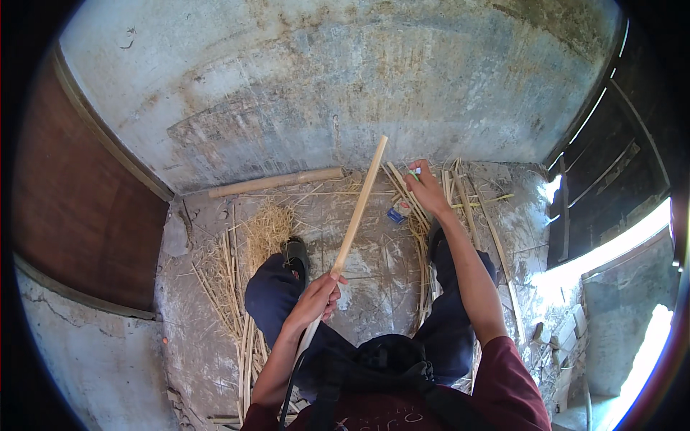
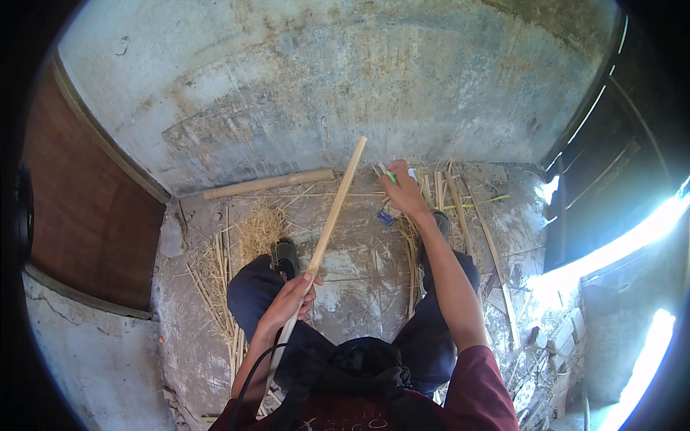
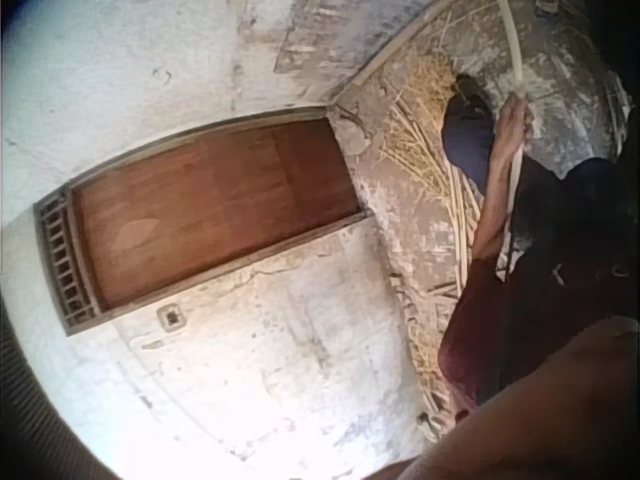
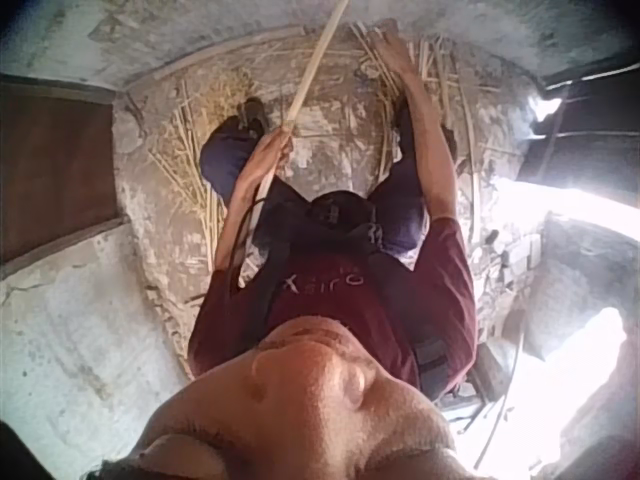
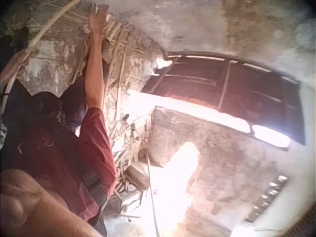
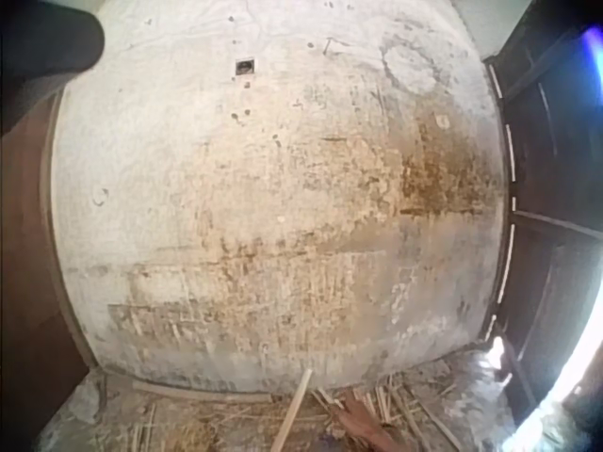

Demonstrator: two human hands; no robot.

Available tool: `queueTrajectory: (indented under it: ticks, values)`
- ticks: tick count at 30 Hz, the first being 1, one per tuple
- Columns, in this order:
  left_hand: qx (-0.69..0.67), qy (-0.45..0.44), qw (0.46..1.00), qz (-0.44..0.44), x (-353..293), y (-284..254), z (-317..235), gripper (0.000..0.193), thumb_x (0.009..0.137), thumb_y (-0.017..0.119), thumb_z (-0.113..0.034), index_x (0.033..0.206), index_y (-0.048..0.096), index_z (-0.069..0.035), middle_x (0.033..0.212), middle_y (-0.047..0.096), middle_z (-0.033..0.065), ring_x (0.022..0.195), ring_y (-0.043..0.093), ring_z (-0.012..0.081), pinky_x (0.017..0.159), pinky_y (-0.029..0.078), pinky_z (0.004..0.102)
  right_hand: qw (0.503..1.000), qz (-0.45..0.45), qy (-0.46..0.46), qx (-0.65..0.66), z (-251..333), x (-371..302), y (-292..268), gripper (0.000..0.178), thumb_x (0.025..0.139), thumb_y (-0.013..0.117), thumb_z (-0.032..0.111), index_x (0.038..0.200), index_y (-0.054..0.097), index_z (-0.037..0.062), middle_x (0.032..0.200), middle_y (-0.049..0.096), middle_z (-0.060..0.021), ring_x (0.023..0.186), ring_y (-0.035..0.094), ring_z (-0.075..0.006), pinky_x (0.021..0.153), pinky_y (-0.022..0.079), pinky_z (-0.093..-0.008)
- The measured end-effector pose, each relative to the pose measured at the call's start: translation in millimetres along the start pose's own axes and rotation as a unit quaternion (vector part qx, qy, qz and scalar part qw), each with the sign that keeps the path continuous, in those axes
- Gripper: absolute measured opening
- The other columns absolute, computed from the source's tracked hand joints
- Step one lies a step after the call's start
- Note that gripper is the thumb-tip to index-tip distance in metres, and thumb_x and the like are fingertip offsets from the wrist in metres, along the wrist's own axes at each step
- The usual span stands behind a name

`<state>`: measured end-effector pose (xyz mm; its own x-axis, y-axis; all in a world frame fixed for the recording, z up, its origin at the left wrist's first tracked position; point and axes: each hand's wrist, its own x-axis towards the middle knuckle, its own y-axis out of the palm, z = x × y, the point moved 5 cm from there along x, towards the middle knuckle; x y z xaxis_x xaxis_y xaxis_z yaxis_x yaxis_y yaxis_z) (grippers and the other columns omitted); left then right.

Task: The person shaves and thins bamboo strips with a small knife while sitting on the workshop floor.

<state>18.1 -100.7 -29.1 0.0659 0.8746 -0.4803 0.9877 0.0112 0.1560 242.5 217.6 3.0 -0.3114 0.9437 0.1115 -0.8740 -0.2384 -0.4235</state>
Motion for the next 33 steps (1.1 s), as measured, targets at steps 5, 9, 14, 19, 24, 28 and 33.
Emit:
queueTrajectory:
  ticks: [5, 9, 14, 19, 24, 28, 33]
  values:
    - [0.042, 0.054, 0.997, 0.022, 7.5, 3.7, -8.9, 0.035, 0.117, 0.045, -0.037, 0.121, 0.057, -0.004, 0.072, 0.037, -0.0058, 0.051, 0.036, 0.0046, 0.043, 0.035, 0.0249, 0.994, 0.017, -0.106, 0.006, 17.9, -19.7, 25.3, 0.032, 0.102, 0.057, 0.026, 0.127, 0.047, 0.0085, 0.069, 0.053, -0.0096, 0.056, 0.055, -0.0275, 0.060, 0.046, -0.0457]
    - [0.022, 0.052, 0.998, 0.035, 14.8, 3.1, -10.8, 0.033, 0.117, 0.043, -0.033, 0.121, 0.058, -0.004, 0.072, 0.040, -0.0045, 0.051, 0.039, 0.0050, 0.043, 0.036, 0.0245, 0.974, 0.082, -0.172, -0.120, 76.6, -69.2, 42.5, 0.026, 0.104, 0.058, 0.024, 0.124, 0.048, 0.0098, 0.070, 0.059, -0.0146, 0.064, 0.063, -0.0374, 0.062, 0.046, -0.0506]
    - [0.009, 0.042, 0.999, 0.022, 21.4, 7.9, -20.0, 0.033, 0.118, 0.042, -0.034, 0.120, 0.058, -0.004, 0.072, 0.042, -0.0039, 0.051, 0.040, 0.0054, 0.043, 0.036, 0.0244, 0.962, 0.123, -0.217, -0.111, 86.3, -90.3, 60.9, 0.025, 0.103, 0.065, 0.019, 0.120, 0.051, 0.0068, 0.076, 0.060, -0.0137, 0.066, 0.065, -0.0339, 0.062, 0.046, -0.0463]
    - [-0.037, 0.033, 0.999, 0.017, 19.6, 2.5, -32.4, 0.034, 0.118, 0.042, -0.035, 0.117, 0.057, -0.005, 0.072, 0.042, -0.0035, 0.051, 0.038, 0.0054, 0.042, 0.032, 0.0245, 0.939, 0.102, -0.315, -0.089, 94.7, -108.2, 76.6, 0.020, 0.101, 0.069, 0.016, 0.115, 0.057, 0.0069, 0.079, 0.062, -0.0129, 0.068, 0.067, -0.0337, 0.064, 0.049, -0.0458]
    - [-0.063, 0.044, 0.997, -0.007, 17.0, 0.3, -42.3, 0.034, 0.118, 0.041, -0.038, 0.111, 0.053, -0.008, 0.071, 0.042, -0.0031, 0.048, 0.035, 0.0051, 0.042, 0.028, 0.0241, 0.934, 0.155, -0.314, -0.070, 90.2, -114.3, 91.2, 0.015, 0.100, 0.070, 0.016, 0.108, 0.059, 0.0089, 0.093, 0.069, -0.0168, 0.082, 0.071, -0.0404, 0.069, 0.054, -0.0493]
    - [-0.071, 0.062, 0.996, -0.001, 16.2, -1.1, -43.6, 0.035, 0.117, 0.041, -0.041, 0.106, 0.051, -0.010, 0.070, 0.043, -0.0033, 0.047, 0.036, 0.0048, 0.041, 0.028, 0.0237, 0.928, 0.171, -0.327, -0.059, 98.0, -120.6, 96.3, 0.013, 0.100, 0.069, 0.015, 0.106, 0.060, 0.0084, 0.093, 0.068, -0.0160, 0.084, 0.070, -0.0396, 0.071, 0.054, -0.0489]
    - [-0.055, 0.058, 0.997, 0.005, 18.1, -2.7, -41.0, 0.038, 0.114, 0.048, -0.048, 0.103, 0.048, -0.012, 0.070, 0.041, -0.0050, 0.047, 0.036, 0.0025, 0.040, 0.027, 0.0217, 0.909, 0.178, -0.377, -0.028, 107.4, -126.3, 96.1, 0.010, 0.096, 0.071, 0.007, 0.100, 0.063, 0.0030, 0.087, 0.068, -0.0155, 0.077, 0.070, -0.0367, 0.065, 0.052, -0.0450]
